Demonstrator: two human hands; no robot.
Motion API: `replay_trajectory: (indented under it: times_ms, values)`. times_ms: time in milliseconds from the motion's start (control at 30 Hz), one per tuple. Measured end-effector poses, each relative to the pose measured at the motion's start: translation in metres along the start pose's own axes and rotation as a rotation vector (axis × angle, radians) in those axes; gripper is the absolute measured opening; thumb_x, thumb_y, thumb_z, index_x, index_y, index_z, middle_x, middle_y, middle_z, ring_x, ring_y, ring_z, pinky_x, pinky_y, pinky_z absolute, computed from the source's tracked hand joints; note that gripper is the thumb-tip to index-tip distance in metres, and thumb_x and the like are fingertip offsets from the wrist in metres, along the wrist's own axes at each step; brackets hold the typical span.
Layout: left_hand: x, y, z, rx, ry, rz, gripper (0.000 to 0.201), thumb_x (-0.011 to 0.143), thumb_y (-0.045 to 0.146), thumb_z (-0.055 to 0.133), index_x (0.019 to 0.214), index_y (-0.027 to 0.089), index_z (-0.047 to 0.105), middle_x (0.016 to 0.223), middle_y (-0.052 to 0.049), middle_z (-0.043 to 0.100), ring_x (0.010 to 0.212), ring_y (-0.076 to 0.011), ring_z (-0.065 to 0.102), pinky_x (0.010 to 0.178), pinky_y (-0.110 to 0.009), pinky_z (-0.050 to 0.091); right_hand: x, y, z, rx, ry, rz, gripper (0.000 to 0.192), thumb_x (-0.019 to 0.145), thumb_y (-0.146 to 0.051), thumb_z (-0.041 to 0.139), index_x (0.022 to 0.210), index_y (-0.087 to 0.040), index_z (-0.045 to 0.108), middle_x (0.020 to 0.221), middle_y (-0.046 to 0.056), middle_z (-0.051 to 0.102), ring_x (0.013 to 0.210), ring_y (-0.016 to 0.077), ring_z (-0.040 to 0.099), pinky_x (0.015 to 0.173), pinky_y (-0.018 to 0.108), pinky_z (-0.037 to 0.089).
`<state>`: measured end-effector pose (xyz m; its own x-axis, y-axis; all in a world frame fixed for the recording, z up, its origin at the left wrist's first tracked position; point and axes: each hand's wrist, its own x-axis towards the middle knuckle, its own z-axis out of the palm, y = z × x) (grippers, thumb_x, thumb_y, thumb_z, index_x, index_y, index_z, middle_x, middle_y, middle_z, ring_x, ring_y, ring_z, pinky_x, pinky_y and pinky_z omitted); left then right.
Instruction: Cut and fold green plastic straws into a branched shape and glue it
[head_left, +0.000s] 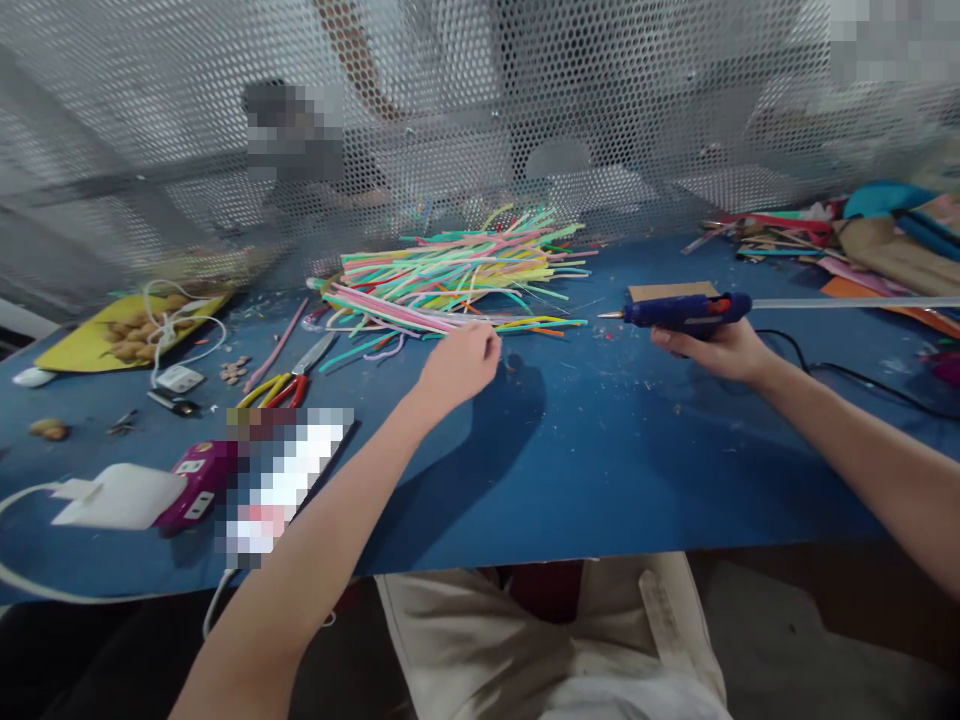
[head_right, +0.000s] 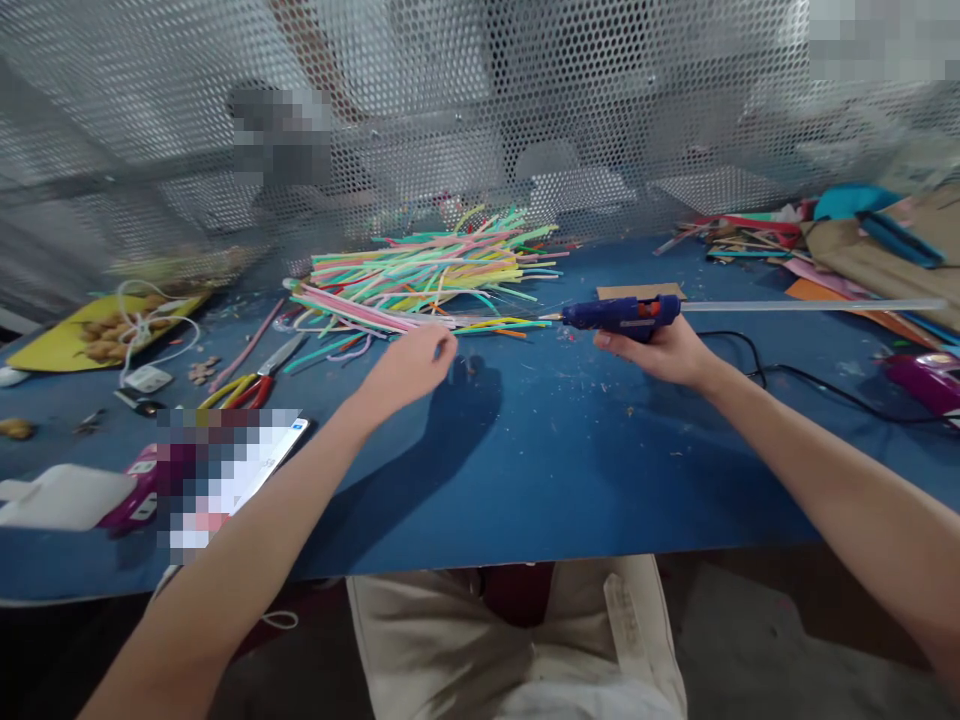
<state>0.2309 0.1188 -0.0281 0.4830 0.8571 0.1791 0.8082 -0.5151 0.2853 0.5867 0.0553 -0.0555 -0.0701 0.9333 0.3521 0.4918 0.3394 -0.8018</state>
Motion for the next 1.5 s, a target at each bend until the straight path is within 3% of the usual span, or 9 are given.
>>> replay_trajectory:
  times_ms: [67, 233, 300, 433, 633, 800, 900, 1100, 1500]
  values:
    - [0.001, -0.004, -0.006, 0.058, 0.110, -0.002, 0.025, 0.096, 0.025, 0.044, 0.091, 0.017, 0.067, 0.101, -0.010, 0.073, 0.090, -0.0206, 0.066, 0.077, -0.030, 0.046, 0.001, 0.003, 0.001, 0.007, -0.013, -0.023, 0.033, 0.082, -0.054, 0.076, 0.076, -0.023, 0.066, 0.062, -0.001, 0.057, 0.058, 0.0147, 0.050, 0.058, 0.032, 0.045]
    - [-0.009, 0.000, -0.005, -0.095, -0.255, 0.221, 0.024, 0.097, 0.033, 0.053, 0.092, 0.020, 0.072, 0.075, -0.001, 0.072, 0.063, -0.0124, 0.060, 0.063, -0.024, 0.039, 0.001, 0.008, 0.002, 0.133, -0.253, -0.012, 0.039, 0.085, -0.055, 0.074, 0.086, -0.016, 0.069, 0.079, 0.007, 0.070, 0.066, 0.0168, 0.064, 0.058, 0.029, 0.050]
    - [-0.014, 0.004, 0.002, -0.161, -0.328, 0.291, 0.026, 0.099, 0.034, 0.051, 0.098, 0.020, 0.072, 0.068, 0.001, 0.070, 0.057, -0.0108, 0.059, 0.062, -0.023, 0.039, 0.000, 0.008, 0.003, 0.178, -0.349, -0.027, 0.039, 0.087, -0.053, 0.072, 0.093, -0.015, 0.070, 0.088, 0.010, 0.073, 0.070, 0.0177, 0.067, 0.057, 0.028, 0.051]
    - [-0.020, 0.008, 0.016, -0.231, -0.350, 0.386, 0.029, 0.102, 0.033, 0.048, 0.117, 0.021, 0.070, 0.061, 0.004, 0.067, 0.052, -0.0096, 0.056, 0.062, -0.021, 0.039, -0.003, 0.011, 0.006, 0.160, -0.463, -0.030, 0.046, 0.094, -0.057, 0.062, 0.088, -0.012, 0.070, 0.077, 0.008, 0.069, 0.060, 0.0134, 0.061, 0.054, 0.026, 0.049]
    - [-0.021, 0.008, 0.021, -0.085, -0.317, 0.530, 0.027, 0.100, 0.034, 0.052, 0.114, 0.024, 0.073, 0.061, 0.004, 0.063, 0.049, -0.0100, 0.047, 0.062, -0.024, 0.036, 0.000, 0.018, 0.009, 0.035, -0.577, 0.005, 0.044, 0.089, -0.059, 0.067, 0.080, -0.015, 0.070, 0.067, 0.005, 0.067, 0.052, 0.0129, 0.059, 0.048, 0.025, 0.047]
    - [-0.021, 0.009, 0.020, -0.092, -0.349, 0.518, 0.031, 0.101, 0.035, 0.051, 0.123, 0.025, 0.071, 0.052, 0.006, 0.054, 0.047, -0.0106, 0.045, 0.061, -0.023, 0.036, 0.003, 0.018, 0.011, 0.029, -0.593, 0.037, 0.046, 0.089, -0.060, 0.066, 0.076, -0.016, 0.069, 0.063, 0.004, 0.065, 0.049, 0.0128, 0.058, 0.045, 0.024, 0.046]
    - [-0.020, 0.009, 0.019, -0.127, -0.373, 0.521, 0.034, 0.102, 0.034, 0.052, 0.131, 0.028, 0.069, 0.054, 0.006, 0.058, 0.048, -0.0102, 0.049, 0.060, -0.022, 0.036, 0.003, 0.016, 0.012, -0.035, -0.596, -0.009, 0.044, 0.088, -0.058, 0.068, 0.072, -0.016, 0.069, 0.056, 0.002, 0.061, 0.046, 0.0122, 0.055, 0.043, 0.024, 0.041]
    - [-0.019, 0.007, 0.019, -0.248, -0.447, 0.456, 0.034, 0.101, 0.037, 0.054, 0.127, 0.022, 0.070, 0.055, 0.005, 0.063, 0.051, -0.0101, 0.057, 0.060, -0.020, 0.040, 0.004, 0.009, 0.016, -0.126, -0.560, -0.127, 0.041, 0.089, -0.054, 0.068, 0.073, -0.016, 0.069, 0.053, 0.000, 0.059, 0.045, 0.0103, 0.049, 0.043, 0.024, 0.035]
    - [-0.018, 0.003, 0.029, -0.163, -0.297, 0.590, 0.029, 0.100, 0.034, 0.056, 0.118, 0.028, 0.077, 0.068, 0.003, 0.072, 0.051, -0.0084, 0.054, 0.062, -0.022, 0.039, 0.007, 0.010, 0.019, -0.125, -0.576, -0.072, 0.045, 0.086, -0.057, 0.071, 0.064, -0.018, 0.065, 0.051, 0.000, 0.060, 0.042, 0.0109, 0.050, 0.040, 0.025, 0.034]
